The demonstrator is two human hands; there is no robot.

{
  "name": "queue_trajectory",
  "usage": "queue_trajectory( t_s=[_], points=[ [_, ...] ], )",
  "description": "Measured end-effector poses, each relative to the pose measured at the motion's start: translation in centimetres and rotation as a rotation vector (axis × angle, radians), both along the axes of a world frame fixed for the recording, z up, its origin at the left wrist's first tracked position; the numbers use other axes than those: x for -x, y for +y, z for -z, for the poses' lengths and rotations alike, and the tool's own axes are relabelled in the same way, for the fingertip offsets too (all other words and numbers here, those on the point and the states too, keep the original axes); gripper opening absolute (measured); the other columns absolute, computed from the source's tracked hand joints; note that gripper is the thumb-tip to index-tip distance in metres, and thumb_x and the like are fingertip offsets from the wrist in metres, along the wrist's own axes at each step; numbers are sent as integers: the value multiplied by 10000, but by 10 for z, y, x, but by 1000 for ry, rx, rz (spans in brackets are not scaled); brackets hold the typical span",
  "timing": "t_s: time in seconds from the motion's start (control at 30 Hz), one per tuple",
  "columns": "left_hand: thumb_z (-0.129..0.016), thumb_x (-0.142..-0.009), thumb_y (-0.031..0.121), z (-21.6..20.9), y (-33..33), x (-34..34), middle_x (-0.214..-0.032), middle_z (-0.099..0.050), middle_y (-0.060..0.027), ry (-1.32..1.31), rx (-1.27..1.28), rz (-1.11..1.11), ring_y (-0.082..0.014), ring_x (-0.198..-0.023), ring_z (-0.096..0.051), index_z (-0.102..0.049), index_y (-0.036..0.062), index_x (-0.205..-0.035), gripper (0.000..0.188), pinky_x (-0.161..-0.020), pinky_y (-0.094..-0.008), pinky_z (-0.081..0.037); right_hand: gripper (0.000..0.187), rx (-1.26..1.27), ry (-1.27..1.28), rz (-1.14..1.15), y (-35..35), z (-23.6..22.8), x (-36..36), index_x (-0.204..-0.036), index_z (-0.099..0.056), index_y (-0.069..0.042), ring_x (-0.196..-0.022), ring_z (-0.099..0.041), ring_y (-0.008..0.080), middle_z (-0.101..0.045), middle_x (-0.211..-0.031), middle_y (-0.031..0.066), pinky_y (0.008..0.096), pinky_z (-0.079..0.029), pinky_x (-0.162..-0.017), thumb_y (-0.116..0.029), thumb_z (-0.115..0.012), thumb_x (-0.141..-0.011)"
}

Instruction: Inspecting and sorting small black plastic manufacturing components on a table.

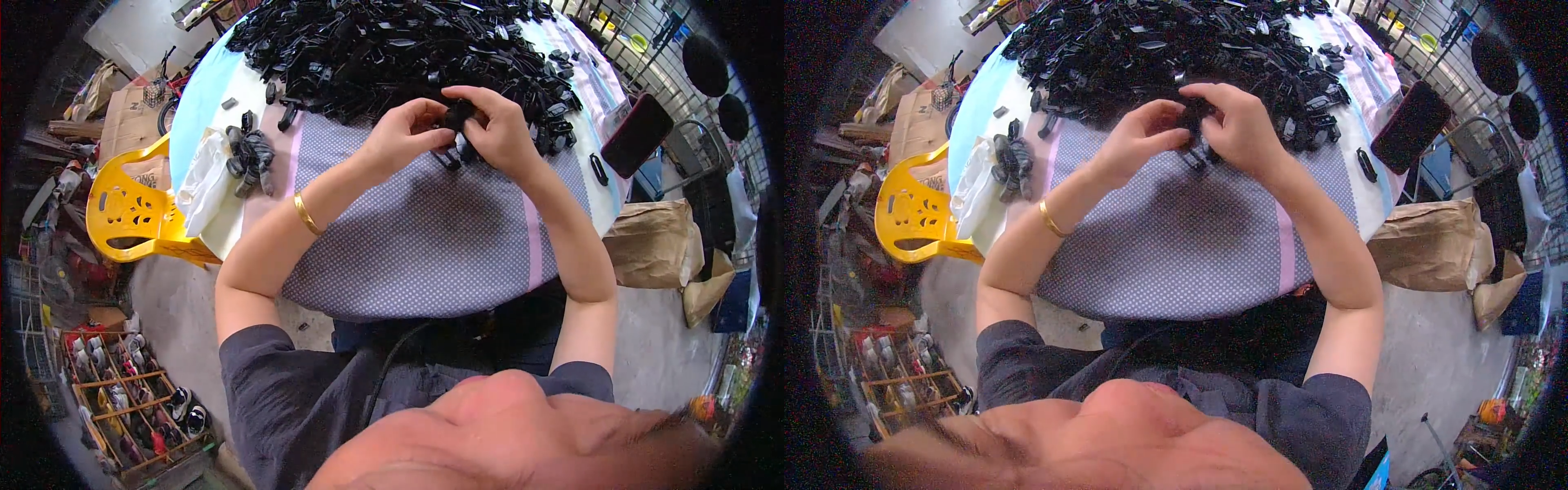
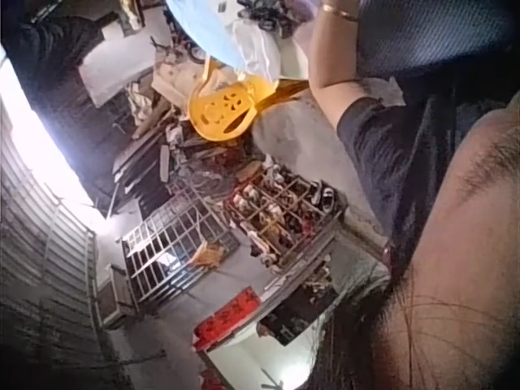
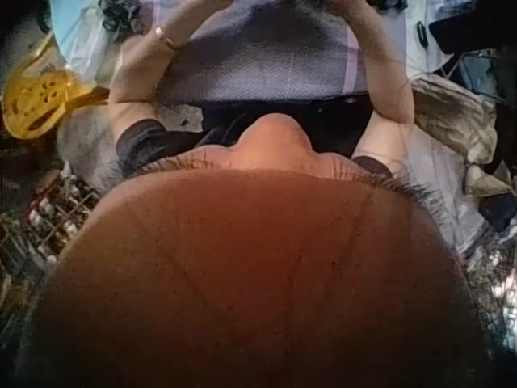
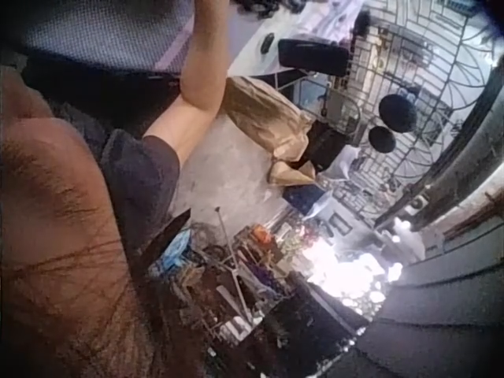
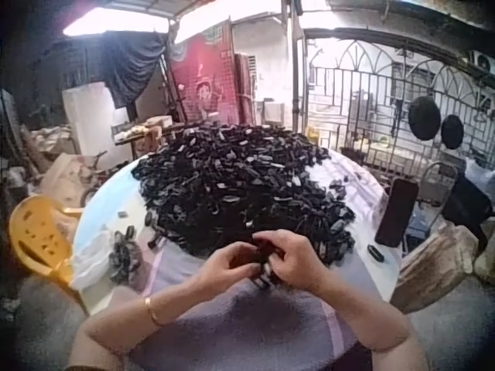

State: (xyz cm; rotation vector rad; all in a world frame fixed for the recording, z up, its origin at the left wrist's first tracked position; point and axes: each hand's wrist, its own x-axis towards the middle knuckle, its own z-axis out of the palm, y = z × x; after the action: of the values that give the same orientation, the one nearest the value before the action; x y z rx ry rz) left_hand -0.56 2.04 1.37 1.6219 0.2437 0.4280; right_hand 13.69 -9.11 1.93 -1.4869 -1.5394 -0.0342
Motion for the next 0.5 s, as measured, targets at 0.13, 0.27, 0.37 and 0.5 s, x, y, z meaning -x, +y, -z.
queue_trajectory(
  t_s=[0.13, 0.27, 0.37, 0.5],
  points=[
    [-617, -803, 56, 4, 5, 2, -981, -580, -98, 9, 40, -1, -149, -879, -572, -496, -46, -1110, 345, -767, -278, -493, 361, 203, 359, -117, -1, -5, 2, -1092, -570, -19, -668, -538, 59, -603, -875, 34, 200, -453, -611, 36, -513, -740],
    [-627, -787, 53, -1, 1, 5, -980, -594, -82, 13, -303, -84, -129, -850, -579, -553, -30, -1044, 280, -753, -261, -494, 251, 231, 243, -113, 0, 1, -13, -1014, -597, -9, -708, -573, 75, -601, -859, 37, 208, -468, -639, 23, -550, -769],
    [-627, -767, 18, -20, -5, 9, -989, -601, -67, 192, -657, -124, -127, -840, -596, -583, -27, -996, 238, -743, -250, -495, 198, 28, -158, -53, -2, 0, -12, -993, -606, -9, -692, -574, 77, -600, -807, 45, 216, -473, -644, -6, -565, -800],
    [-616, -761, 2, 1, -1, 12, -983, -603, -73, 28, -942, -208, -156, -851, -611, -603, -32, -944, 186, -742, -263, -500, 211, -153, -216, 87, 1, -5, -2, -1028, -601, -17, -692, -571, 72, -606, -800, 63, 209, -470, -638, -37, -578, -819]
  ],
)
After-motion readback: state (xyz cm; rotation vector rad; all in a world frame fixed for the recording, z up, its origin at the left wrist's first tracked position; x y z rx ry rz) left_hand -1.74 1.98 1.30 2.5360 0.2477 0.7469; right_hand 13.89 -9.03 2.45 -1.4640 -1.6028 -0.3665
